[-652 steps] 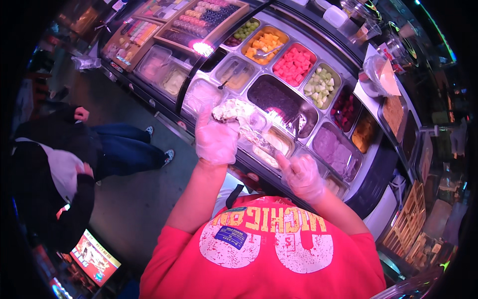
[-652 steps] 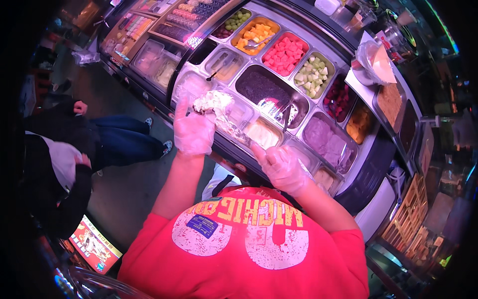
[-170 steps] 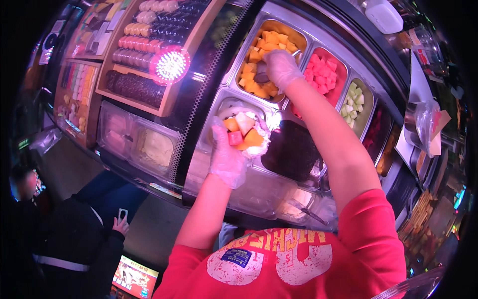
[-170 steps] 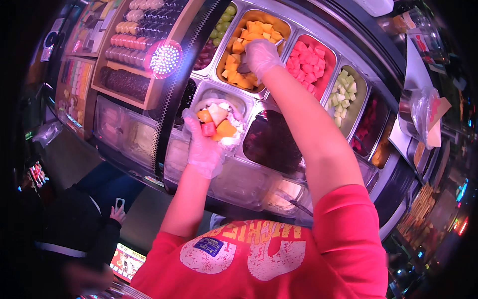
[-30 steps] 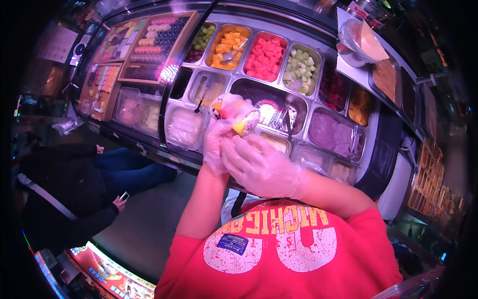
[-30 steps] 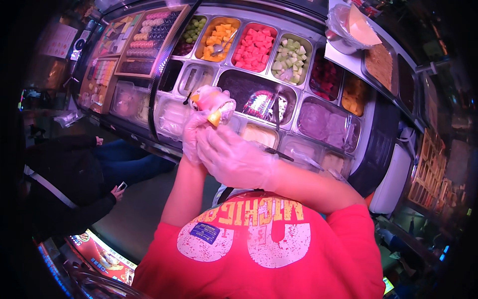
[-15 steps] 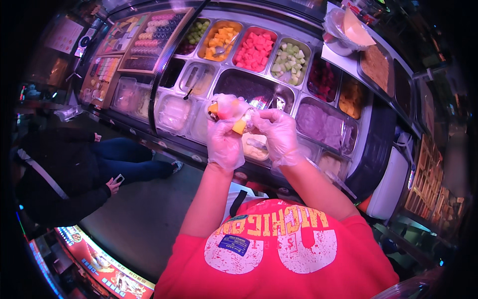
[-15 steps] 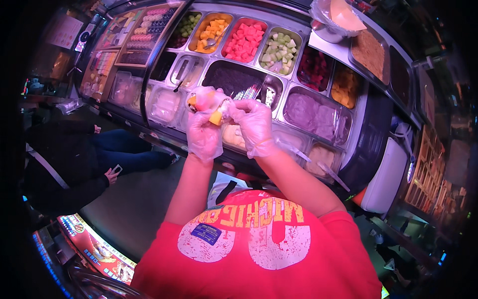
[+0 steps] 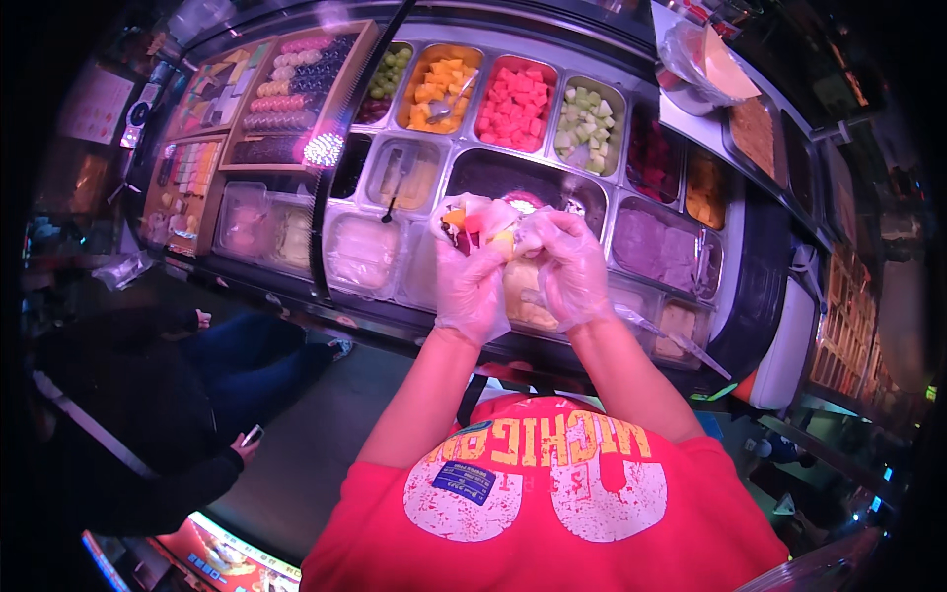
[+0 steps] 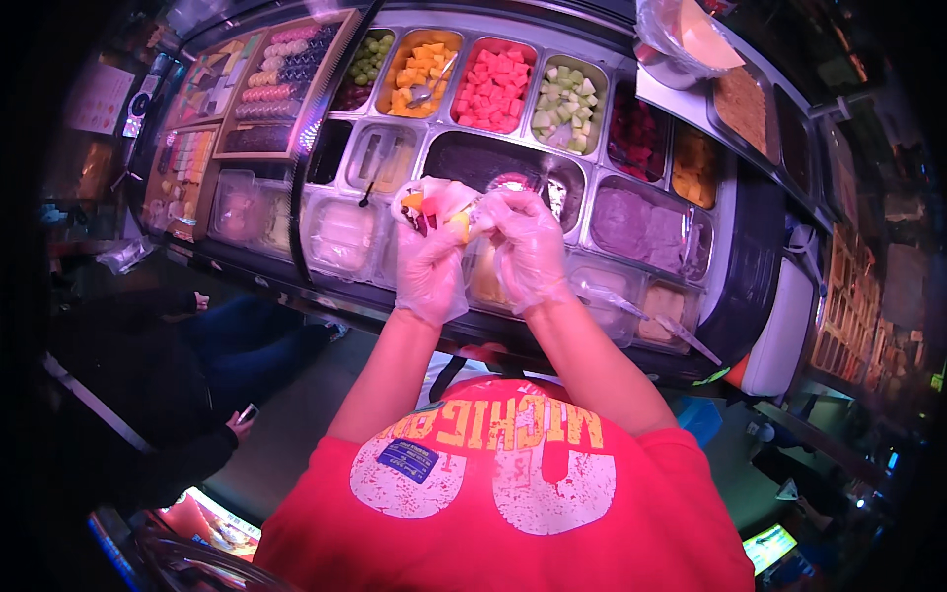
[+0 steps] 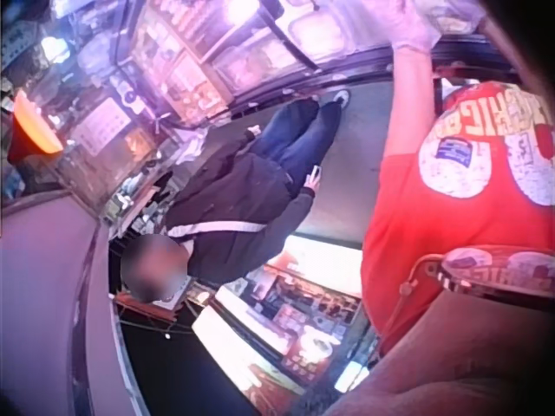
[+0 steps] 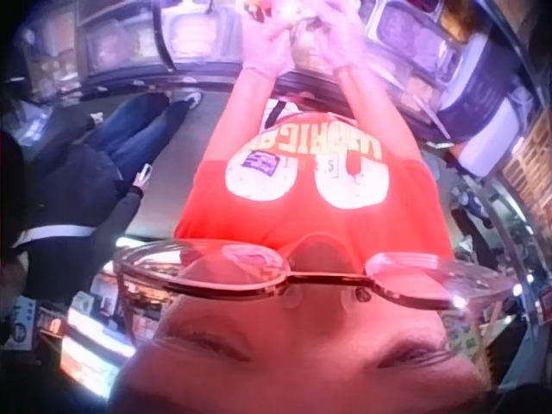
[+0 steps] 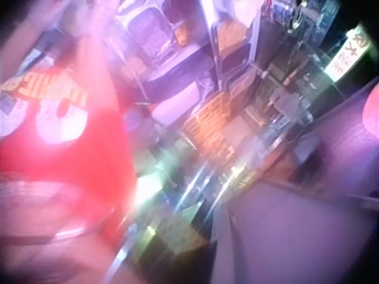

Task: The person scoops a white creamy base into a paper cone, then adds black seeds, more cream, and assorted diced fruits. They fold the cone into a sealed packet and hand it to a customer. The person then scoops a brown crumbly topping into a separate container and hands it to the customer.

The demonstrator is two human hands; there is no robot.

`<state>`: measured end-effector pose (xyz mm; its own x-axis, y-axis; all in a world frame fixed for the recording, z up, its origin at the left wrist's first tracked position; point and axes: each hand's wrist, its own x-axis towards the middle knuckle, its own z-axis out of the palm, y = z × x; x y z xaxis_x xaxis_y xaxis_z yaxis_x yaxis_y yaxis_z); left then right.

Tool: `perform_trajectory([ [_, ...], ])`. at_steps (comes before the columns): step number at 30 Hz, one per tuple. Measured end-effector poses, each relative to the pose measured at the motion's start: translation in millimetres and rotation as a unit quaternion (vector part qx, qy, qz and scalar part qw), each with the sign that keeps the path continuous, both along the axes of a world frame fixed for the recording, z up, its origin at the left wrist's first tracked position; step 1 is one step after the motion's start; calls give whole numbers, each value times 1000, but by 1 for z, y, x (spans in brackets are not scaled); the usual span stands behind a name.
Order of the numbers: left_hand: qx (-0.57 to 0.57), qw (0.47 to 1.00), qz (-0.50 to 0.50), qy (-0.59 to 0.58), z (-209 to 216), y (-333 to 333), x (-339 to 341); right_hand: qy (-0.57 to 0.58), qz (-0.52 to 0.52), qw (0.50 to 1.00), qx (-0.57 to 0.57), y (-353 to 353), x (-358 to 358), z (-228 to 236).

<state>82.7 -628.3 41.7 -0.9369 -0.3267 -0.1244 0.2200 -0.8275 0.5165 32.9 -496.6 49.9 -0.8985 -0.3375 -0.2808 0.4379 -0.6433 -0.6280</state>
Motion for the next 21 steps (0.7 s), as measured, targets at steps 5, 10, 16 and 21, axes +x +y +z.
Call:
perform_trajectory([
  [5, -42, 999, -7, 14, 20, -46, -15, 3, -18, 995, -101, -29, 0, 15],
  [10, -59, 998, -4, 23, 35, -76, -22, 36, -6, 983, -182, -57, -2, 38],
  [16, -143, 988, -26, 41, 44, -100, -15, 79, 2, 997, -23, -102, -3, 91],
  [21, -82, 991, -107, -11, 54, -122, -6, 173, 167, 959, 152, -128, -3, 113],
])
